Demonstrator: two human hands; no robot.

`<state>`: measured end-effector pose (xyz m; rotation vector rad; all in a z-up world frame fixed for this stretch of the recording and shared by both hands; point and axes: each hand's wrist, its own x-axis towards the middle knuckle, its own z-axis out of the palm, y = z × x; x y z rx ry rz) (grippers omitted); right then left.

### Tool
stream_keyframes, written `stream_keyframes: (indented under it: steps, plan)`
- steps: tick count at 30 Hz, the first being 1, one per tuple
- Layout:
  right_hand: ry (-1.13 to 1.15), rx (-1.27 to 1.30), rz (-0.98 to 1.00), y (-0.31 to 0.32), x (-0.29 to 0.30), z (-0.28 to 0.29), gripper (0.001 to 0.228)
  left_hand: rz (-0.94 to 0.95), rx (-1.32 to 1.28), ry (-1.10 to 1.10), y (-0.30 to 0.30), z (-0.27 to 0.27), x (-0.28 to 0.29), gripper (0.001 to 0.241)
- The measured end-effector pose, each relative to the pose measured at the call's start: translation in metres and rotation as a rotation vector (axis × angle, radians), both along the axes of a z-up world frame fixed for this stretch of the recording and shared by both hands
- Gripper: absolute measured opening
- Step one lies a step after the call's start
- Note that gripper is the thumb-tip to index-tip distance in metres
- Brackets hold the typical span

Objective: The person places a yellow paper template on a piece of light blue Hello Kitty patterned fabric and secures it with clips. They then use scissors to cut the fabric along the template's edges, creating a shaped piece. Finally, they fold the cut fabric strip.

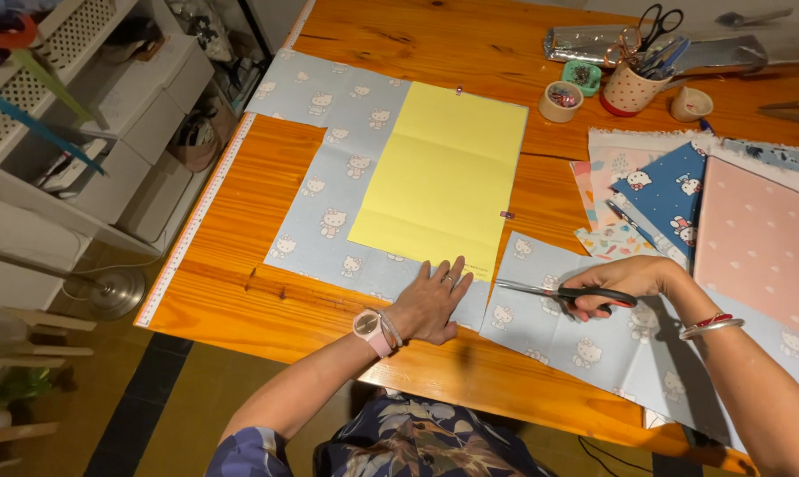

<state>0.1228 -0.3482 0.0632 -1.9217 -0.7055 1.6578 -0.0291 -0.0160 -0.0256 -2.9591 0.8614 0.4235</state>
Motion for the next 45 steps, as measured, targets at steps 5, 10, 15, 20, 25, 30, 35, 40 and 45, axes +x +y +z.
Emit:
stream_keyframes:
  steps: [5, 10, 15, 20, 25, 30, 35, 40, 45]
  plan:
    - [0.116, 0.060, 0.008, 0.005, 0.013, -0.025, 0.042, 0.027, 0.043, 0.084, -0.011, 0.006, 0.005, 0.145]
    - [0.207, 0.157, -0.027, 0.017, 0.019, -0.048, 0.039, 0.117, -0.138, 0.046, -0.012, 0.000, -0.004, 0.122]
    - [0.228, 0.187, -0.033, 0.027, 0.022, -0.054, 0.041, 0.191, -0.364, -0.124, -0.012, -0.037, -0.007, 0.061]
    - [0.238, 0.187, -0.047, 0.030, 0.022, -0.058, 0.041, 0.175, -0.446, -0.155, -0.009, -0.056, -0.009, 0.051]
    - [0.255, 0.194, -0.066, 0.032, 0.019, -0.053, 0.045, 0.159, -0.497, -0.192, -0.008, -0.058, -0.011, 0.045]
    - [0.256, 0.216, -0.063, 0.033, 0.021, -0.055, 0.047, 0.165, -0.512, -0.196, -0.008, -0.070, -0.008, 0.040]
    - [0.252, 0.216, -0.079, 0.025, 0.024, -0.070, 0.042, 0.167, -0.524, -0.189, -0.006, -0.075, -0.006, 0.039]
    - [0.235, 0.231, -0.114, 0.024, 0.018, -0.068, 0.038, 0.148, -0.519, -0.186, -0.003, -0.066, -0.005, 0.039]
    - [0.216, 0.240, -0.148, 0.023, 0.016, -0.068, 0.035, 0.146, -0.579, -0.161, -0.001, -0.072, -0.003, 0.039]
